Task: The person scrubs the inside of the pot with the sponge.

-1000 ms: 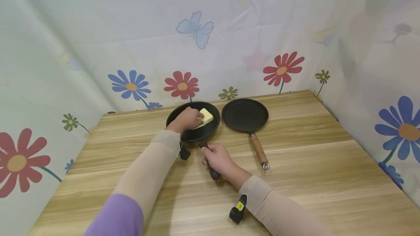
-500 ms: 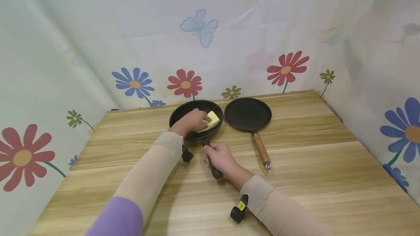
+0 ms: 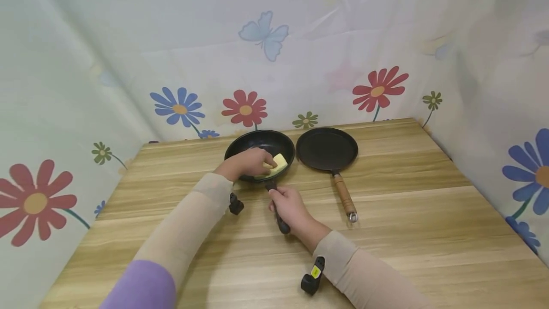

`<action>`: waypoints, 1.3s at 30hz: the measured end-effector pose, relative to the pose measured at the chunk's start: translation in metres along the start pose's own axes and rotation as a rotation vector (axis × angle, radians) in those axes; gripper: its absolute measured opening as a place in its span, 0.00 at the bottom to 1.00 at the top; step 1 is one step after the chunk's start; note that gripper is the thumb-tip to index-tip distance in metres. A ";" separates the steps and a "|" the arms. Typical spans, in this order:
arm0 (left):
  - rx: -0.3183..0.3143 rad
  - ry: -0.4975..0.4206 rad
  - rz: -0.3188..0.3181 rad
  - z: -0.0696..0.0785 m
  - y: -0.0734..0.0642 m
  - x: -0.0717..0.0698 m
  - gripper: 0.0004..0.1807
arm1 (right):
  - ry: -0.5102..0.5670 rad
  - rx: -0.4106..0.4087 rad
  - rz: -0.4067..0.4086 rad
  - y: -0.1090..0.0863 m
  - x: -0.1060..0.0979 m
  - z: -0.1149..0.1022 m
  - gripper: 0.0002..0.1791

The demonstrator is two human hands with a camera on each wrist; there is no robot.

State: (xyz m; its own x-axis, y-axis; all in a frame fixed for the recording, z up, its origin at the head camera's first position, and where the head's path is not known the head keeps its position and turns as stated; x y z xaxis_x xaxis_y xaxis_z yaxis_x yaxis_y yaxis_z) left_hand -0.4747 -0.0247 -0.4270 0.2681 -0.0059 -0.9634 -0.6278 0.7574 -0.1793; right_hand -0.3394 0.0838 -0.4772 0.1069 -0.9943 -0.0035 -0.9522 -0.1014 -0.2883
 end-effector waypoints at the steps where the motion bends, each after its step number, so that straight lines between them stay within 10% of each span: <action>1: 0.010 0.004 -0.003 0.000 0.000 0.000 0.17 | 0.001 0.001 0.007 0.000 -0.001 0.000 0.15; 29: 0.097 0.104 -0.146 -0.024 -0.035 -0.011 0.16 | 0.030 0.021 0.026 -0.005 -0.006 -0.005 0.18; 39: 0.112 0.055 -0.029 -0.029 -0.033 -0.007 0.14 | 0.000 0.045 -0.052 0.006 -0.013 -0.001 0.19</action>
State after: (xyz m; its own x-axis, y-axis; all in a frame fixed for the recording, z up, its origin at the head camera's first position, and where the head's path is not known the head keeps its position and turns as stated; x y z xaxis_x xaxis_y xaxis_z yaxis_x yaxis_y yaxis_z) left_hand -0.4764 -0.0685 -0.4203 0.2425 -0.0622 -0.9682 -0.5340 0.8246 -0.1867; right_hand -0.3468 0.0959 -0.4784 0.1555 -0.9878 0.0124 -0.9316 -0.1508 -0.3308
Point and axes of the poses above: each hand's wrist, its own y-axis towards the middle knuckle, its own x-axis out of the palm, z = x × y, the point moved 5 cm from there along y, towards the middle knuckle, and after that the axes turned 9 degrees about x, right-handed, at the moved point
